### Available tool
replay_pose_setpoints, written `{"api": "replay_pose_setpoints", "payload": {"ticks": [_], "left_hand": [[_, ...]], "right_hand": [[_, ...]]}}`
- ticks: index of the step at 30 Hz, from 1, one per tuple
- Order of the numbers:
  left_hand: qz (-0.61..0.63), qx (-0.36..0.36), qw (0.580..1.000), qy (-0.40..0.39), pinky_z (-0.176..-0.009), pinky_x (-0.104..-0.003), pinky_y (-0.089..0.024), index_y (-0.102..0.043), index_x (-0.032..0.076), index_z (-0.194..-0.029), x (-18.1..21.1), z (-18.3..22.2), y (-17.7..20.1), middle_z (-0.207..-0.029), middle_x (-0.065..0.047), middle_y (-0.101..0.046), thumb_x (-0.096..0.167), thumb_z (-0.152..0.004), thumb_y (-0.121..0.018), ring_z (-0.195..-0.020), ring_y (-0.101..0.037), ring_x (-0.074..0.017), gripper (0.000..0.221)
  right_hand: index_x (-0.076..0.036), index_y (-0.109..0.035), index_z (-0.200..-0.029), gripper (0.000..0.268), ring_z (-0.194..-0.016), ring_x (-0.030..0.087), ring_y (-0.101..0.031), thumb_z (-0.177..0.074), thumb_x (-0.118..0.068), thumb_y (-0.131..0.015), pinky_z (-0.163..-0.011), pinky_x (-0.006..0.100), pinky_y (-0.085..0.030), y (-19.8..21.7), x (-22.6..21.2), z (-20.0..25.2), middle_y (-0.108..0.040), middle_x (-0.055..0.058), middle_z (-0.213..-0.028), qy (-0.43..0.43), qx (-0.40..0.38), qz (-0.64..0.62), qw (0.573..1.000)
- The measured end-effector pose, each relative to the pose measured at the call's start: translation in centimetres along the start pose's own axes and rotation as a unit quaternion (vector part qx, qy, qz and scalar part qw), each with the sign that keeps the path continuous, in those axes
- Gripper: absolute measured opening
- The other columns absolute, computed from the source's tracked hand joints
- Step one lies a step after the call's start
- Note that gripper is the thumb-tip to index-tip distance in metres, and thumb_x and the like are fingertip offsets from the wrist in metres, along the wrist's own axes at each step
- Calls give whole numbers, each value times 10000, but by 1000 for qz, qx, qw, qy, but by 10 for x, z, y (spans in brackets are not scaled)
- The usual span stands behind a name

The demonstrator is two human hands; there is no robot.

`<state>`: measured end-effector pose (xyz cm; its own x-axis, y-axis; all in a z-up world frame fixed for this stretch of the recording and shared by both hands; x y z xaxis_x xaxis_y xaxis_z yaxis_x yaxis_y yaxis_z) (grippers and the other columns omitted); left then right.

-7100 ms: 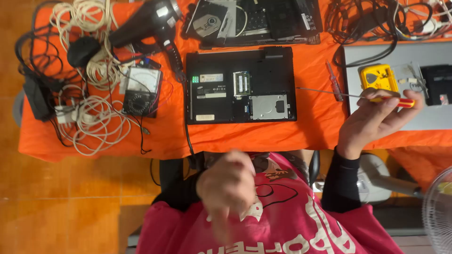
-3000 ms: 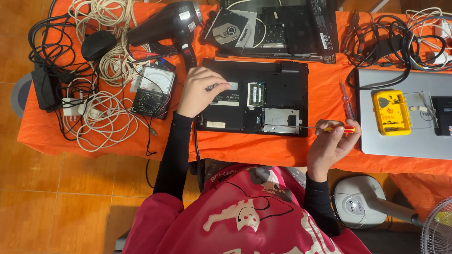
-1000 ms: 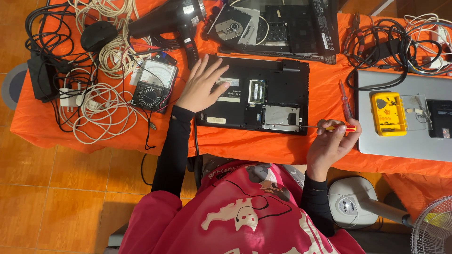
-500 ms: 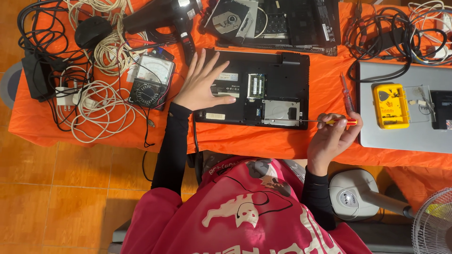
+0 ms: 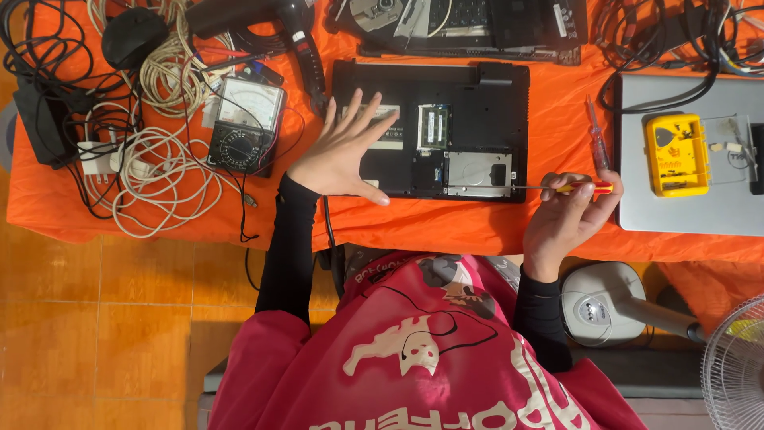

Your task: Repairing and disassembling a laptop to access internal components.

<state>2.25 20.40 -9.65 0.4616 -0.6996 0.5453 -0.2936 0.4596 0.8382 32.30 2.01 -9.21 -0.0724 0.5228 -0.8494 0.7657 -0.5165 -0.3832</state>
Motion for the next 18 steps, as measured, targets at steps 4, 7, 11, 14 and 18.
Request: {"api": "replay_pose_setpoints", "payload": {"ticks": [4, 7, 11, 14, 18], "left_hand": [[16, -22, 1000, -5, -1200, -690, 116, -165, 151, -1660, -8, 0, -5, -1715, -234, 16, 713, -642, -847, -1561, 136, -446, 1348], [24, -31, 999, -17, -1206, -691, 123, -156, 150, -1678, -7, 0, -8, -1727, -236, 34, 680, -734, -841, -1565, 152, -446, 1281], [25, -24, 999, -14, -1221, -690, 118, -163, 147, -1690, -6, -2, -5, -1742, -226, 19, 631, -758, -840, -1575, 158, -439, 1250], [23, -22, 999, -8, -1217, -692, 120, -169, 144, -1687, -6, -2, -4, -1741, -222, 10, 626, -746, -845, -1572, 158, -435, 1255], [25, -18, 999, -8, -1220, -692, 122, -178, 143, -1688, -6, 0, -4, -1744, -214, 1, 627, -745, -850, -1575, 153, -428, 1255]], "right_hand": [[-118, -437, -1385, 203, -867, 152, -537, -1244, -201, -557, -724, 278, -399, 13, 8, 1, -562, 51, -998, 5, 12, 13, 1000], [-116, -438, -1405, 225, -859, 147, -535, -1233, -203, -554, -708, 283, -396, 15, 7, 3, -599, 64, -1052, 4, 19, 16, 1000], [-123, -433, -1398, 229, -833, 168, -545, -1234, -231, -550, -702, 281, -394, 10, 7, 2, -605, 78, -1004, 0, 7, 18, 1000], [-125, -432, -1402, 240, -814, 168, -537, -1233, -246, -552, -700, 277, -389, 8, 9, 1, -612, 87, -988, -4, 0, 17, 1000], [-117, -431, -1414, 250, -819, 168, -526, -1239, -237, -562, -697, 281, -386, 12, 14, 2, -607, 88, -1009, -2, 3, 8, 1000]]}}
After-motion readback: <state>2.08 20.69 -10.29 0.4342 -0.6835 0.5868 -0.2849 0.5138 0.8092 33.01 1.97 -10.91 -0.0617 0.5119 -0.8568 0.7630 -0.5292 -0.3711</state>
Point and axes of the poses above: each hand's wrist, its own z-axis away from the middle knuckle, its own y-axis out of the back of the hand, x = y × z, the point moved 8 cm from there along -z, towards the middle knuckle
